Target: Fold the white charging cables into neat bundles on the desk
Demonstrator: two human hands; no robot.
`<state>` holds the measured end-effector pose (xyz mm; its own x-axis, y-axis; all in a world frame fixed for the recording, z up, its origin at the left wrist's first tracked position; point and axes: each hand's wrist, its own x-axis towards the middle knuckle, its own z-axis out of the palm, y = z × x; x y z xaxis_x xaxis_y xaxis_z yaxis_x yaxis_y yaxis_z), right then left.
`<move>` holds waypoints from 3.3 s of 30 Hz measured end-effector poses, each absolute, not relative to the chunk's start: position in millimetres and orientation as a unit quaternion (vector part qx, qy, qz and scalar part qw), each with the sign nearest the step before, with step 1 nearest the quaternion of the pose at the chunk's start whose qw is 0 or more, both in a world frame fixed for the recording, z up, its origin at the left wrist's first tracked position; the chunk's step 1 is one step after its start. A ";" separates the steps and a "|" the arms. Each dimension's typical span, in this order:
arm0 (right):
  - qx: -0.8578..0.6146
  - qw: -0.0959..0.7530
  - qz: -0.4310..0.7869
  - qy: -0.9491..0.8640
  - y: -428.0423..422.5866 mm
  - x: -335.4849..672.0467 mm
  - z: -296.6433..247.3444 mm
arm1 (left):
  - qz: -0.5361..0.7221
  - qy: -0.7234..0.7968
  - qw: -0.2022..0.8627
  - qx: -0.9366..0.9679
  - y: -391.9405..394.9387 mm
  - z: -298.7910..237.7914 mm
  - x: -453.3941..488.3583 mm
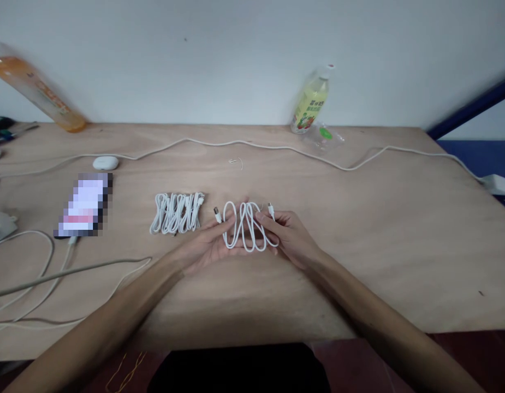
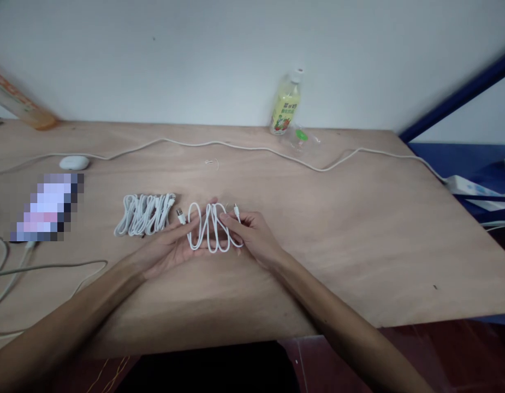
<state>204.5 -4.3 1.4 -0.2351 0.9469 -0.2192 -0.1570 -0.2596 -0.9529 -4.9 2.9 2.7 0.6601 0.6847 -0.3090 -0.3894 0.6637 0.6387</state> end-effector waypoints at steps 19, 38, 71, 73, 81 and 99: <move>-0.491 0.463 0.579 -0.458 -11.5 197.4 -2.6 | 0.399 0.331 0.803 0.294 -0.8 12.6 4.7; -0.469 0.471 0.525 -0.532 -22.6 192.2 -3.9 | 0.462 0.341 0.732 0.367 -4.6 10.4 9.2; -0.427 0.482 0.487 -0.589 -23.6 188.9 -2.3 | 0.381 0.374 0.707 0.464 -8.6 -3.7 -1.0; -0.430 0.487 0.478 -0.591 -24.6 188.0 -3.3 | 0.384 0.362 0.710 0.465 -8.7 -2.0 0.0; -0.441 0.494 0.462 -0.591 -28.5 184.6 -1.3 | 0.390 0.345 0.714 0.467 -9.6 0.5 2.3; -0.458 0.492 0.464 -0.577 -29.7 179.8 -5.8 | 0.377 0.359 0.726 0.450 -6.3 -1.7 0.2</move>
